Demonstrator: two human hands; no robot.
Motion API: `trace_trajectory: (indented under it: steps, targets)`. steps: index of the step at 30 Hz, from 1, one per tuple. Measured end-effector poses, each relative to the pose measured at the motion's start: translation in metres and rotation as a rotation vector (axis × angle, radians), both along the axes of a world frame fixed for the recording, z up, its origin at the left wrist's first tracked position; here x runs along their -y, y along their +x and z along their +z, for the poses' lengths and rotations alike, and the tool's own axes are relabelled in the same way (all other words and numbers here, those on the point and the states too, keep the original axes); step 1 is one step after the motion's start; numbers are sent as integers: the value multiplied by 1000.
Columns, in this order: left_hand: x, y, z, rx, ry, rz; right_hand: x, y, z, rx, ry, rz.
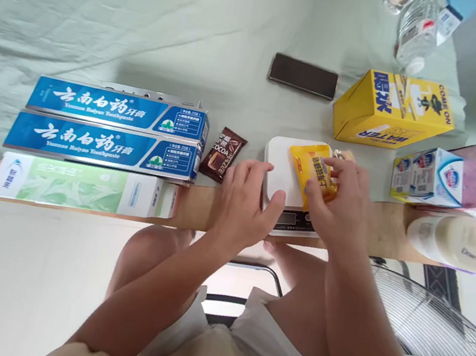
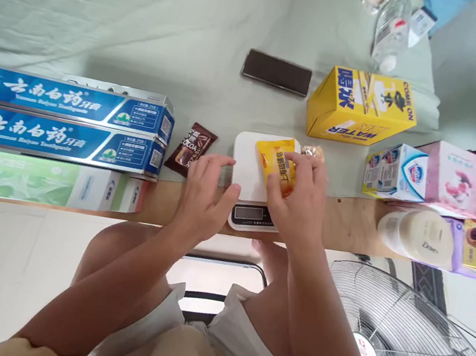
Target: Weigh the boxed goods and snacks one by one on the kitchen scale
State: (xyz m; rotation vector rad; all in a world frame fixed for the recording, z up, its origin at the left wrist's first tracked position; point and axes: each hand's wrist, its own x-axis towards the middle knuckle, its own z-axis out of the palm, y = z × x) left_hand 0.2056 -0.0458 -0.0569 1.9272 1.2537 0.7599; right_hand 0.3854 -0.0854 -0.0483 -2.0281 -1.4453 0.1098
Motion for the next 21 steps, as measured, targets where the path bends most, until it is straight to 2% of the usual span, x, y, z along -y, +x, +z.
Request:
trace_trajectory:
  steps: [6,10,12,16,19,21]
  targets:
    - [3,8,-4,-54,78,-16,-3,-7,3,0,-104,5]
    - [1,10,-4,-34,43,-28,-6,-22,3,0,-153,135]
    - [3,7,-3,-16,38,-22,-8,-32,2,-26,-145,162]
    - [11,-5,-4,87,94,-6,-17,-51,10,-89,-53,128]
    - [19,-18,-13,137,129,10,-27,-64,18,-65,-9,110]
    - [23,-25,-20,80,138,11,-34,-72,20,-50,-14,106]
